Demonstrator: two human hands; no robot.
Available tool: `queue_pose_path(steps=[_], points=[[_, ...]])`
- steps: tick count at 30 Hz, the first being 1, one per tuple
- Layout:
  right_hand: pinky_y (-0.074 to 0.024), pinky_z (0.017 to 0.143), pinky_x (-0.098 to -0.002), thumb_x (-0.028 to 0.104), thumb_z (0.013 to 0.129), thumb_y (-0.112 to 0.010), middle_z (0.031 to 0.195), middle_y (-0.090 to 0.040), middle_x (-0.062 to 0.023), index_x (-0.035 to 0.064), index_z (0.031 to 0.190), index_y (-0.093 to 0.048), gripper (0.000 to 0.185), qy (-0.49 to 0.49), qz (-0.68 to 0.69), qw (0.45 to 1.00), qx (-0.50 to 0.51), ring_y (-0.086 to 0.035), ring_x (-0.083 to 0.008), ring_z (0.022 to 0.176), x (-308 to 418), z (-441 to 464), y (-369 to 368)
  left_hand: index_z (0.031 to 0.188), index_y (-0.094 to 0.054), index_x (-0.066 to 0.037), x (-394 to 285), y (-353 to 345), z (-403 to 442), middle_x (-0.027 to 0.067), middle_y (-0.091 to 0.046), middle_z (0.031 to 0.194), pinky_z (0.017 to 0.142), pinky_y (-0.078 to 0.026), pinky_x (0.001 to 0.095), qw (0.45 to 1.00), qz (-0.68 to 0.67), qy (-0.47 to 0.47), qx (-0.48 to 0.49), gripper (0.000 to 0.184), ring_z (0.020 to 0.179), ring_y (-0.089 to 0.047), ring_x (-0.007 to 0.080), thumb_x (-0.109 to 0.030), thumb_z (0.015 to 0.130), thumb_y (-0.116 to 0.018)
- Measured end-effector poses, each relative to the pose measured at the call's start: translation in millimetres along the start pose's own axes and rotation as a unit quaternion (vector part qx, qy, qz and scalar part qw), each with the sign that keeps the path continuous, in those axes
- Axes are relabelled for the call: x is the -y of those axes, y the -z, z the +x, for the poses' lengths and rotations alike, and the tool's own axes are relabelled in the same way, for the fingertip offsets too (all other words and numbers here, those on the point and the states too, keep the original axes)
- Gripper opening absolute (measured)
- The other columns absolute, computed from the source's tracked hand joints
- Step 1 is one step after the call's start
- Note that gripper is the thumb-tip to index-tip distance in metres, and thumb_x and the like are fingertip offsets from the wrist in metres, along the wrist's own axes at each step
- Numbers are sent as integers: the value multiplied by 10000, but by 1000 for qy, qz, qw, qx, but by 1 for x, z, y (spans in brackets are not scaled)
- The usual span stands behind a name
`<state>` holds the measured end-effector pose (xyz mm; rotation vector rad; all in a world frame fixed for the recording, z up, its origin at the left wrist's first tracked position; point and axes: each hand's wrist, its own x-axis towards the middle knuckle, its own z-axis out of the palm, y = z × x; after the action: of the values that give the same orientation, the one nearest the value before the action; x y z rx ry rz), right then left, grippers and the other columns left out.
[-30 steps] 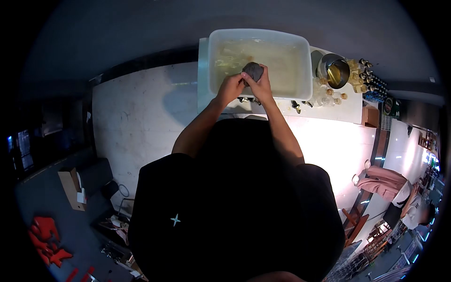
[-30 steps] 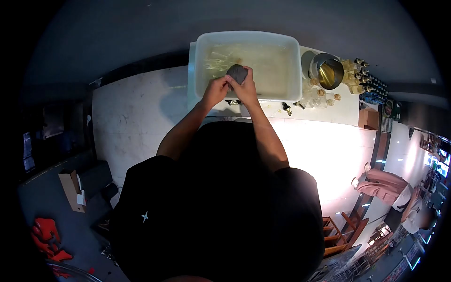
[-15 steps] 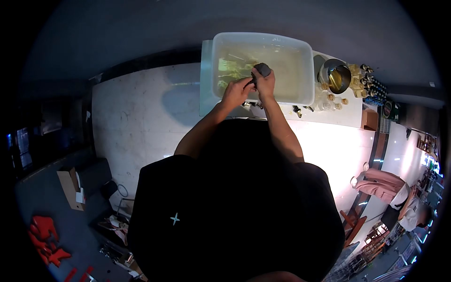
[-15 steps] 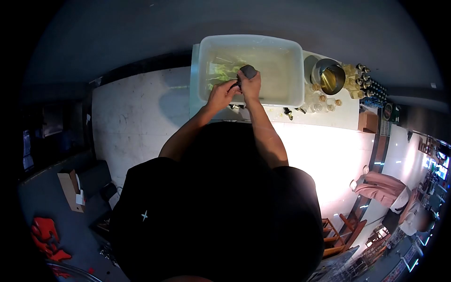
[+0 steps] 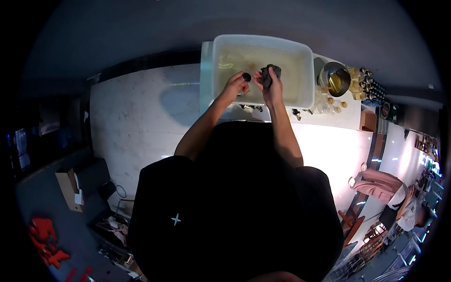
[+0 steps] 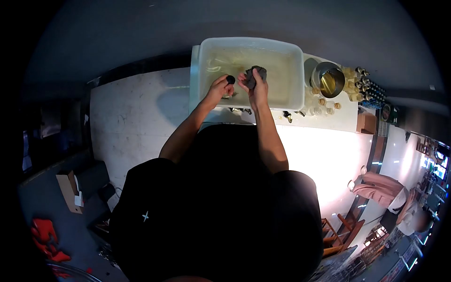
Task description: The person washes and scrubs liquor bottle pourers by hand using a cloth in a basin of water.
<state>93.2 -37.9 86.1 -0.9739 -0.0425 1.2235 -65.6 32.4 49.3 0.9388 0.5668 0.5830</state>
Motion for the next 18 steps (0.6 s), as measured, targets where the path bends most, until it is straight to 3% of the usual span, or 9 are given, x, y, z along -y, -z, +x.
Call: queue_pose_path(steps=[4, 7, 8, 11, 15, 18], points=[[-574, 802, -391, 279, 995, -605, 1047, -690, -153, 48, 1182, -515, 311, 54, 1, 994, 93, -693, -258, 854, -4, -9, -19, 901, -529, -109, -7, -2, 8, 1, -456, 674, 548, -384, 281, 994, -46, 99, 18, 373, 592, -490, 146, -407, 1045, -358], [-565, 762, -372, 213, 972, -649, 1073, -674, -140, 66, 1197, -499, 308, 78, -81, 991, 78, -679, -224, 839, -2, -17, -34, 895, -534, -113, -18, -18, 10, -4, -463, 657, 472, -334, 268, 986, -57, 158, -16, 381, 533, -460, 129, -427, 1039, -373], [-555, 664, -327, 154, 935, -699, 1054, -656, -111, 74, 1206, -482, 356, 128, -92, 986, 56, -667, -199, 807, -13, -10, -33, 900, -540, -111, -26, -26, 10, -5, -466, 651, 447, -317, 263, 983, -54, 171, -32, 376, 513, -448, 121, -425, 1038, -387], [-536, 675, -278, 161, 905, -742, 993, -627, -73, 49, 1206, -469, 423, 108, -133, 984, 52, -632, -138, 825, -13, -19, -34, 906, -557, -102, -37, -43, 11, -6, -485, 651, 412, -286, 242, 983, -48, 136, -114, 352, 481, -421, 94, -404, 1035, -428], [-493, 826, -286, 202, 858, -799, 993, -608, -78, 22, 1195, -479, 498, 275, -252, 928, -11, -586, -152, 911, -25, -11, -35, 909, -603, -81, -17, -36, 25, 13, -535, 676, 387, -330, 280, 982, -60, 136, -120, 379, 466, -462, 107, -418, 1027, -474], [-476, 866, -304, 222, 854, -797, 995, -611, -91, 16, 1161, -509, 469, 284, -295, 910, -60, -580, -172, 942, -15, -25, -47, 948, -632, -62, -24, -59, 15, 29, -588, 731, 430, -379, 287, 974, -131, 106, -153, 357, 554, -535, 120, -385, 1022, -502]])
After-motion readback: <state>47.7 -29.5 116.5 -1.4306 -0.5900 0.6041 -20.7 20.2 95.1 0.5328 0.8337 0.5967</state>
